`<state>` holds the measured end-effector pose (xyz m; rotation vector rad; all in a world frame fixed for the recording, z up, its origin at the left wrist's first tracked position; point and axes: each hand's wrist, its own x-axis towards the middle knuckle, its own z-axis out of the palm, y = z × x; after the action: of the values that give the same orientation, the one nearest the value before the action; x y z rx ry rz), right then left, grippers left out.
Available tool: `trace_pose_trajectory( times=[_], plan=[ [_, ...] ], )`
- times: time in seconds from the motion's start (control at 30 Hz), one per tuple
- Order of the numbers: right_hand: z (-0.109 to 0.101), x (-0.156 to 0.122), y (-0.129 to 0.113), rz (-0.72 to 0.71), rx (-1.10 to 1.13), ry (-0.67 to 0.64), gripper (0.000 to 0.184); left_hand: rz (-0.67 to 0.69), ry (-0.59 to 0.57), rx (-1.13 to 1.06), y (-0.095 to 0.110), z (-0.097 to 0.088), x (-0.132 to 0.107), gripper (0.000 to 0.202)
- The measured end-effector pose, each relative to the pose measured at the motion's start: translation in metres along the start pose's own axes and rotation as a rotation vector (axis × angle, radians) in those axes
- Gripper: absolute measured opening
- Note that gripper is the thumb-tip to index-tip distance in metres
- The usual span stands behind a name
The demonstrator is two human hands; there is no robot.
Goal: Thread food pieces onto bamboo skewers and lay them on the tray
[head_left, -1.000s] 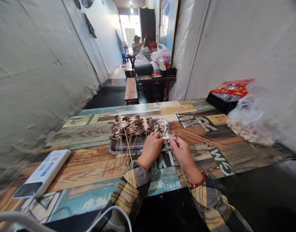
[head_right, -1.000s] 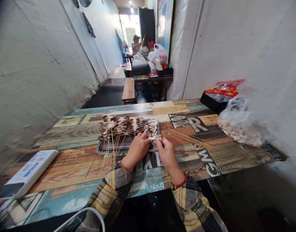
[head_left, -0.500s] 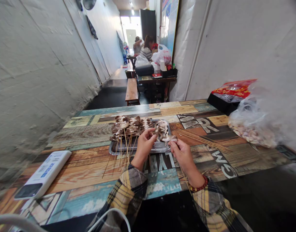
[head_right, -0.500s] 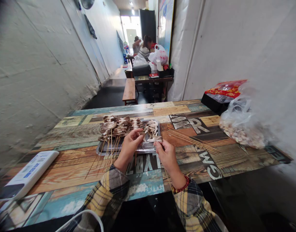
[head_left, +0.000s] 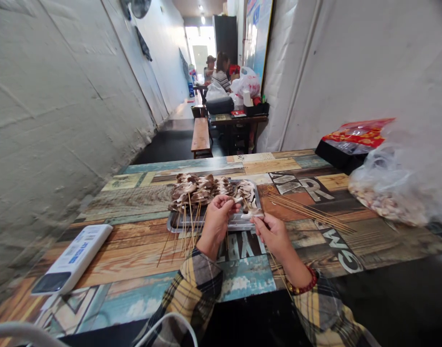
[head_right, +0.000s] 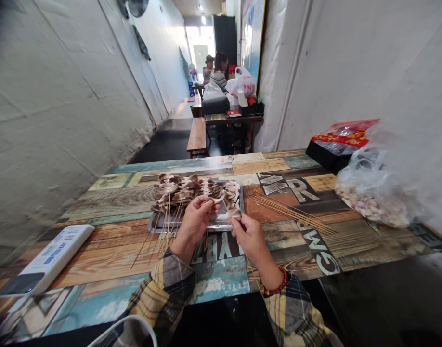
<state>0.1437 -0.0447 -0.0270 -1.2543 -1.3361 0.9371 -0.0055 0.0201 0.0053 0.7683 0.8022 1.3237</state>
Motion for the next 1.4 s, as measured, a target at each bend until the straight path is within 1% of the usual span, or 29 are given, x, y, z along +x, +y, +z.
trace_pose_trajectory(
  times=[0.17,0.33,0.5,0.63,0.77,0.97,1.4],
  plan=[
    [0.0012,-0.0008,0.0007,-0.069,-0.112,-0.070,0.037,-0.005,-0.021,-0.015,0.0024,0.0009,-0.0023,0.036],
    [0.0021,-0.0010,-0.0018,-0.105,-0.189,-0.048,0.035,-0.025,-0.017,-0.014,0.0023,0.0006,-0.0028,0.028],
    [0.0021,-0.0014,-0.0036,-0.101,-0.200,-0.034,0.035,-0.018,-0.005,0.019,0.0016,0.0008,-0.0029,0.028],
    [0.0017,-0.0018,-0.0023,-0.097,-0.210,-0.036,0.037,0.029,0.028,0.061,0.0011,0.0012,-0.0016,0.025],
    [0.0017,-0.0018,-0.0014,-0.107,-0.226,-0.048,0.035,0.061,0.052,0.084,0.0008,0.0008,0.0000,0.022],
    [0.0022,-0.0018,-0.0016,-0.091,-0.208,-0.030,0.035,0.084,0.066,0.126,0.0008,0.0010,0.0002,0.025],
    [0.0022,-0.0013,-0.0010,-0.108,-0.247,-0.015,0.033,0.132,0.017,0.184,-0.0028,0.0026,-0.0008,0.034]
  ],
)
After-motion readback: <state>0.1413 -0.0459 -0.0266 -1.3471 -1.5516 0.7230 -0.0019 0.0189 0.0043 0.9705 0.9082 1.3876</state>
